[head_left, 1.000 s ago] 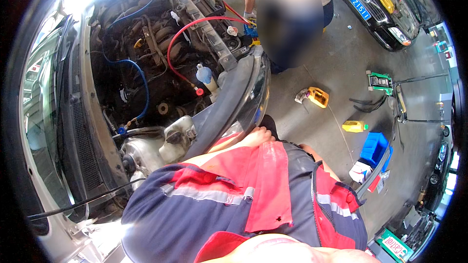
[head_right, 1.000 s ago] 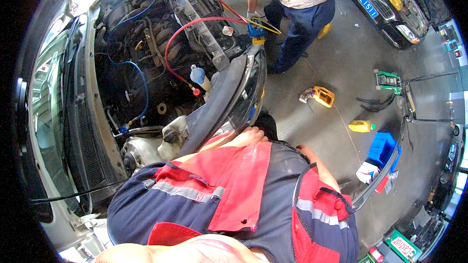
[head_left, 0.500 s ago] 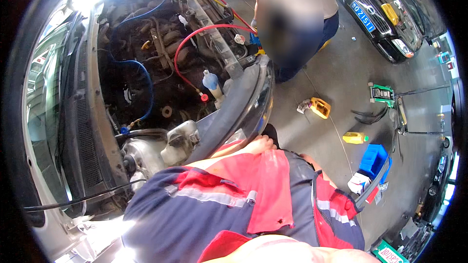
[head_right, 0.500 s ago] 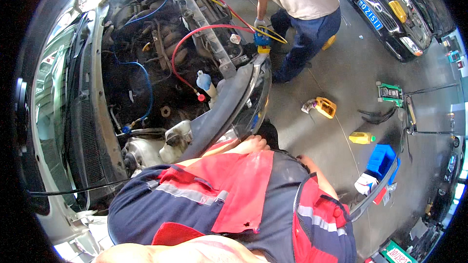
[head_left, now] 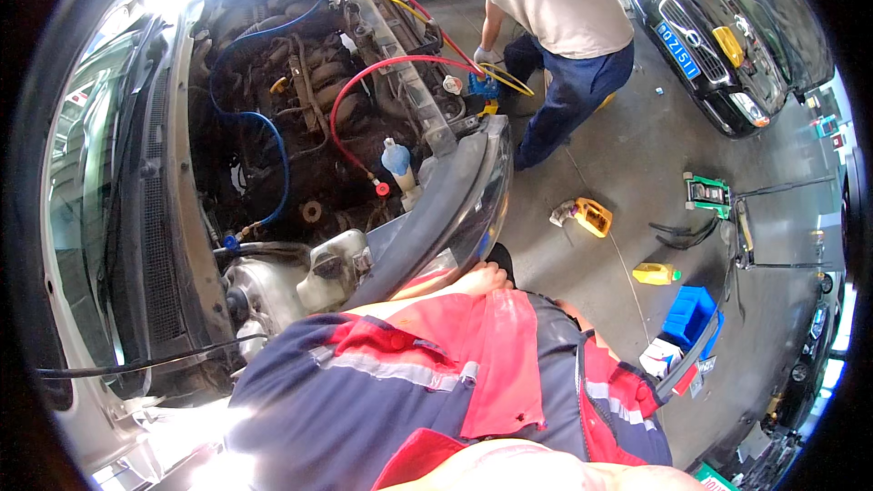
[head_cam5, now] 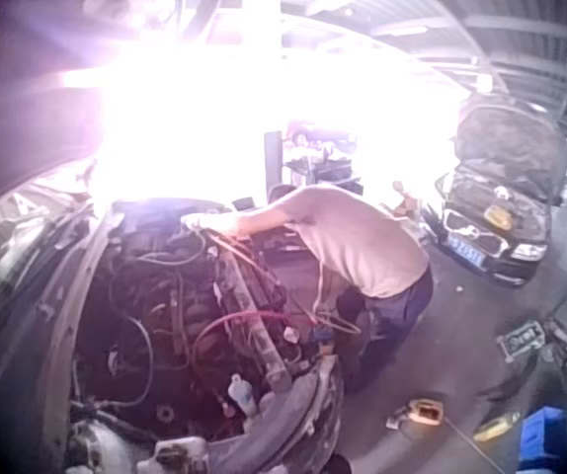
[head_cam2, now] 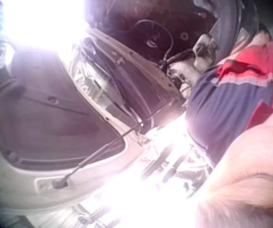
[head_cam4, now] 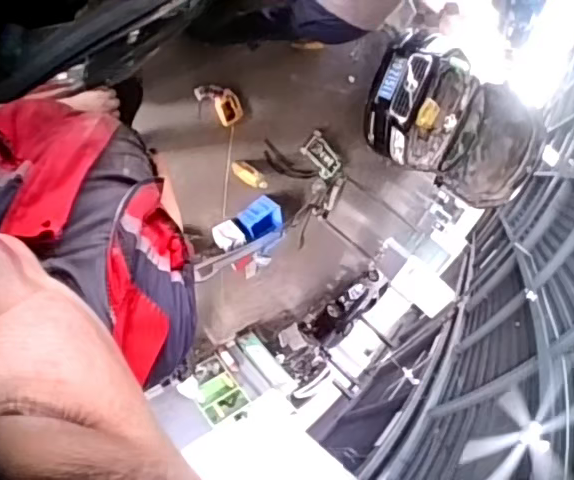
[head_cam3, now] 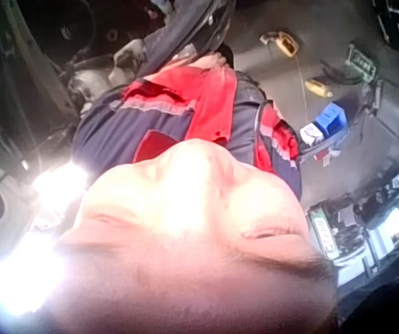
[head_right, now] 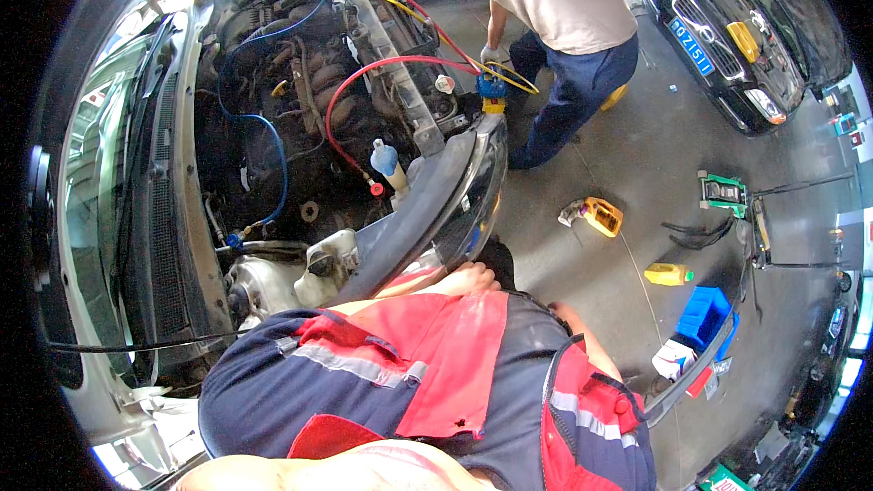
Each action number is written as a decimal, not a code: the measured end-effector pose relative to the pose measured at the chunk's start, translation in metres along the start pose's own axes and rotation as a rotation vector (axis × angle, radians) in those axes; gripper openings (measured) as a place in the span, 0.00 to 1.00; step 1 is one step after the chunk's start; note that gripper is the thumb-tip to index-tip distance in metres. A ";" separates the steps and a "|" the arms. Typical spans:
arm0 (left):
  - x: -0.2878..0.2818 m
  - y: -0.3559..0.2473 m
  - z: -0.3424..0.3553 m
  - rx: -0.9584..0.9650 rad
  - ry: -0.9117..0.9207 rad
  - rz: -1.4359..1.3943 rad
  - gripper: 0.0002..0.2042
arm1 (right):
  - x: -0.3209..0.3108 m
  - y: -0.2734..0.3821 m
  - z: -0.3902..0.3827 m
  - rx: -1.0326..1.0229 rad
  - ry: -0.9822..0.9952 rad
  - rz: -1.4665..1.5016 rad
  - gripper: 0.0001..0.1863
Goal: The person connects manifold gauge hoses to a car engine bay, operates a vacuum pump, and removes gloves.
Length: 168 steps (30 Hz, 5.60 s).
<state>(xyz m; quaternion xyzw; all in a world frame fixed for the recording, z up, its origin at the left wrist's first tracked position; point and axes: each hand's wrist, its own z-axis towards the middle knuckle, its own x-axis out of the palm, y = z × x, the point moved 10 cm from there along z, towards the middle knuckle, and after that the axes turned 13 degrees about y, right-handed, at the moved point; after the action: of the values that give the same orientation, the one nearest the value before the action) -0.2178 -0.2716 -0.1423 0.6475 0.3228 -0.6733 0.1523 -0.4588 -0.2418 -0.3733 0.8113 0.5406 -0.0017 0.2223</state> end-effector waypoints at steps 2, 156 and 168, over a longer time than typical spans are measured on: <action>0.002 0.000 0.000 -0.002 -0.012 -0.002 0.06 | -0.001 0.002 -0.001 0.001 0.000 -0.006 0.21; -0.002 0.004 -0.002 -0.056 0.230 -0.183 0.11 | 0.001 0.046 -0.050 -0.495 0.062 -0.024 0.19; -0.025 -0.003 0.002 -0.155 0.407 -0.379 0.12 | -0.018 0.079 -0.126 -0.513 -0.220 0.151 0.16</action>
<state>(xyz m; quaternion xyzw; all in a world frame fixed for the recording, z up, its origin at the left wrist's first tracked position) -0.2182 -0.2764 -0.1177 0.6838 0.5126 -0.5193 0.0050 -0.4265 -0.2368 -0.2273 0.7616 0.4341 0.0637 0.4770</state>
